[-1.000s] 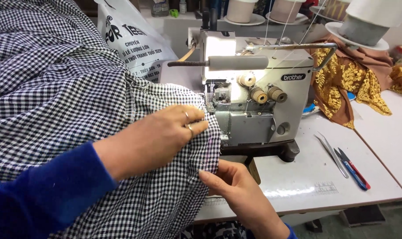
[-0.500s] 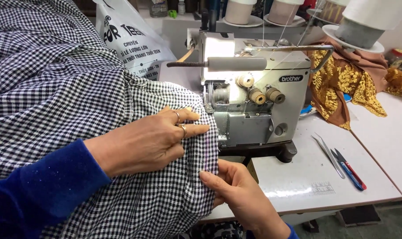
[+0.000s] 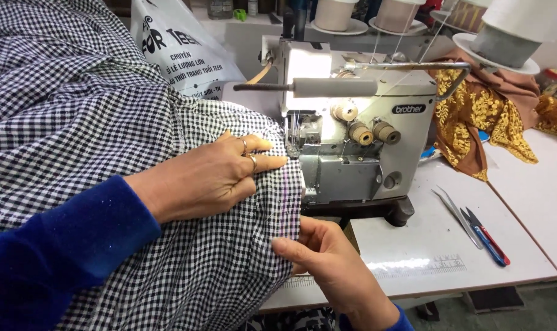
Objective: Overlocking the edges of a checkered fabric using an industrial sewing machine to prevent fraying.
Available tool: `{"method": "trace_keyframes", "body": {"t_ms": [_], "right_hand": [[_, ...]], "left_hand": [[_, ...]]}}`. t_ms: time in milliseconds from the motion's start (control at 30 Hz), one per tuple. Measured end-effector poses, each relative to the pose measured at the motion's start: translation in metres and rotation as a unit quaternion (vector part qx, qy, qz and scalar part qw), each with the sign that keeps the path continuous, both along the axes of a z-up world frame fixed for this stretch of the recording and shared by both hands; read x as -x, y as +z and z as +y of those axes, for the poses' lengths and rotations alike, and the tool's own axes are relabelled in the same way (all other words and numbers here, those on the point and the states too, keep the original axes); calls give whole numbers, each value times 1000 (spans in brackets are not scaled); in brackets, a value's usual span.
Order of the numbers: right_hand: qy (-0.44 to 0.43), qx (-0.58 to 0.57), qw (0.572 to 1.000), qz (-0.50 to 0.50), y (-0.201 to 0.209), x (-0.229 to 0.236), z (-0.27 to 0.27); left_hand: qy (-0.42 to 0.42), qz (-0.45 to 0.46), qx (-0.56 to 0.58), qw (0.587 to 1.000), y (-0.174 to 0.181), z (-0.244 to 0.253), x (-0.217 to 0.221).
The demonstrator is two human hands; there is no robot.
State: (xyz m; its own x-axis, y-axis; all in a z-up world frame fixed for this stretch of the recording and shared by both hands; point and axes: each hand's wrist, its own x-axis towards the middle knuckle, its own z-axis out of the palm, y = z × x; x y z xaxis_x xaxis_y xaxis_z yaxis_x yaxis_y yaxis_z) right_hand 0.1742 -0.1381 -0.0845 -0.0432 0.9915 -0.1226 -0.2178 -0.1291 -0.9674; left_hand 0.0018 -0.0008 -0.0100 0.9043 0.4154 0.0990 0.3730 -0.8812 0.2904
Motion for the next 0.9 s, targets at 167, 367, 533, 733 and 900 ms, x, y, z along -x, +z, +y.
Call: {"method": "trace_keyframes", "body": {"t_ms": [167, 367, 533, 733, 900], "right_hand": [[44, 6, 998, 35, -9, 0, -4], [61, 28, 991, 112, -7, -1, -9], [47, 37, 992, 113, -11, -3, -6], [20, 36, 992, 117, -12, -5, 1], [12, 10, 995, 95, -14, -7, 7]], "left_hand": [[-23, 27, -155, 987, -6, -31, -1], [-61, 0, -134, 989, -6, -37, 6], [-67, -27, -84, 994, -4, -32, 5], [-57, -8, -77, 995, -6, -21, 3], [-22, -6, -18, 1000, -5, -13, 1]]}}
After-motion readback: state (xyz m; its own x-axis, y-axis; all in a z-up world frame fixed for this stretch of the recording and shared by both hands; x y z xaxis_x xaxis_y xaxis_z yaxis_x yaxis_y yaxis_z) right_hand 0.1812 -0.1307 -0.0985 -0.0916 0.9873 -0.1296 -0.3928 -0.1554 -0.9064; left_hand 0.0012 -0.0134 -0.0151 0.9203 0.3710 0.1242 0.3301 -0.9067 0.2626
